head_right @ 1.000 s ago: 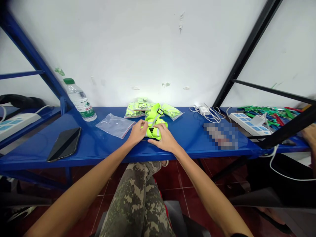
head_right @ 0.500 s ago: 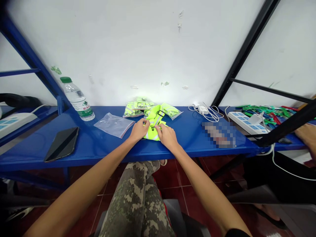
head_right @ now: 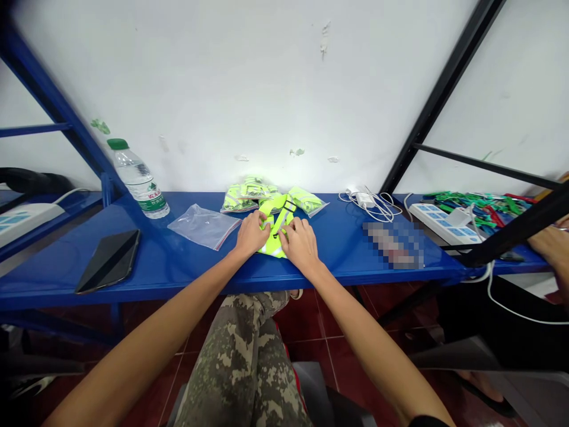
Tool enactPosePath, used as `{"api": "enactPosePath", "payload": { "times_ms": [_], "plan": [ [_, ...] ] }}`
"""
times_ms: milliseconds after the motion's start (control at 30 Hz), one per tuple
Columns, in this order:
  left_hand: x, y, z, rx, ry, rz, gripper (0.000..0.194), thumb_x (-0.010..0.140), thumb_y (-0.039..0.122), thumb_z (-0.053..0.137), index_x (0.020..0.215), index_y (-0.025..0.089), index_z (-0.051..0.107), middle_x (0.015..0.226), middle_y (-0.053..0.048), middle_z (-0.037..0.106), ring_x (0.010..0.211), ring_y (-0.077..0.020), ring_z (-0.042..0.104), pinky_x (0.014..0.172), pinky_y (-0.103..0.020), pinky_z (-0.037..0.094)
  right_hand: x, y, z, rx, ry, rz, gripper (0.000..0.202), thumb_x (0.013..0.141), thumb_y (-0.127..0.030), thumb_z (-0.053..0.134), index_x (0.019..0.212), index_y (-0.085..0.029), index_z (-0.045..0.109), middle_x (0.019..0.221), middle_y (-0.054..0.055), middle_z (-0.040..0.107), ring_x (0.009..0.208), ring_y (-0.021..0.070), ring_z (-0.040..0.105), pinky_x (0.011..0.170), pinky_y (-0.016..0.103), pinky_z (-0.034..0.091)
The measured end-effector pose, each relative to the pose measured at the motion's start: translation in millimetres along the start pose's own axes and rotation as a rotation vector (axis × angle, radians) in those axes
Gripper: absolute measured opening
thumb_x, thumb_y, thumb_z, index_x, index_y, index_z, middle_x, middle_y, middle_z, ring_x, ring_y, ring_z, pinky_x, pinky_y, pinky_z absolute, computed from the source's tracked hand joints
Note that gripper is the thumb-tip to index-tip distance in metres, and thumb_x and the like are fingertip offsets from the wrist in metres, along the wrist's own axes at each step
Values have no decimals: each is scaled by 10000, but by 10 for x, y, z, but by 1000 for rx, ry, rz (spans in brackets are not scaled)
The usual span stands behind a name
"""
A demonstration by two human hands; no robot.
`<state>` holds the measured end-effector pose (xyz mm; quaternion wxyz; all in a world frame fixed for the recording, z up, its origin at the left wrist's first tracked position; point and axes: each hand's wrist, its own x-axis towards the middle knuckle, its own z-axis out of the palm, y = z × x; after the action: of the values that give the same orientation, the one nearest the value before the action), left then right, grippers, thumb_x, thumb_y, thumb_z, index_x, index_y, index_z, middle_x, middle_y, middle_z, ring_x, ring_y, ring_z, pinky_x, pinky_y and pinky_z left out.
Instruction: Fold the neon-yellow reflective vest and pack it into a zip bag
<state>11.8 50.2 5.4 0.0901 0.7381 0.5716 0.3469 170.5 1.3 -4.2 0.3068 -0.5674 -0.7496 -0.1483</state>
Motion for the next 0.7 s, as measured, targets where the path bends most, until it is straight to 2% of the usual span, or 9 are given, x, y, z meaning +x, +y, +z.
{"api": "enactPosePath", "payload": {
  "times_ms": [67, 133, 333, 533, 700],
  "plan": [
    [15, -7, 17, 6, -3, 6, 155, 868, 198, 556, 1023, 198, 545, 1016, -110, 623, 1009, -280, 606, 893, -401, 461, -32, -21, -46, 3, 59, -11, 364, 987, -383, 485, 1173, -140, 681, 1199, 181, 596, 1127, 329, 503, 941, 461, 431],
    [28, -4, 24, 7, -5, 11, 155, 860, 176, 553, 1013, 198, 547, 1013, -108, 627, 1002, -273, 607, 885, -391, 459, -60, -36, -68, 27, 81, -33, 402, 991, -394, 482, 1231, -111, 635, 1290, 195, 573, 1208, 337, 476, 992, 461, 408],
    [3, 16, -9, -40, -43, -10, 86, 861, 209, 574, 946, 222, 573, 858, -55, 648, 884, -249, 637, 769, -340, 441, -35, -23, -22, 105, -147, -78, 337, 1023, -321, 410, 1010, -145, 697, 981, 127, 716, 939, 255, 637, 873, 353, 461],
    [-58, -29, -9, -72, -32, 104, 73, 885, 269, 559, 933, 214, 559, 805, -17, 618, 815, -197, 626, 733, -299, 425, 93, 25, -100, 202, -276, -42, 254, 970, -271, 487, 966, -188, 727, 1020, 77, 761, 964, 225, 688, 808, 291, 449],
    [13, -73, -30, -165, -171, 125, 52, 833, 217, 573, 880, 212, 553, 742, 23, 583, 711, -152, 573, 653, -264, 395, 174, 91, -28, 428, -294, -42, 199, 921, -272, 537, 971, -217, 721, 1016, 41, 761, 904, 197, 694, 787, 278, 465]
  ]
}}
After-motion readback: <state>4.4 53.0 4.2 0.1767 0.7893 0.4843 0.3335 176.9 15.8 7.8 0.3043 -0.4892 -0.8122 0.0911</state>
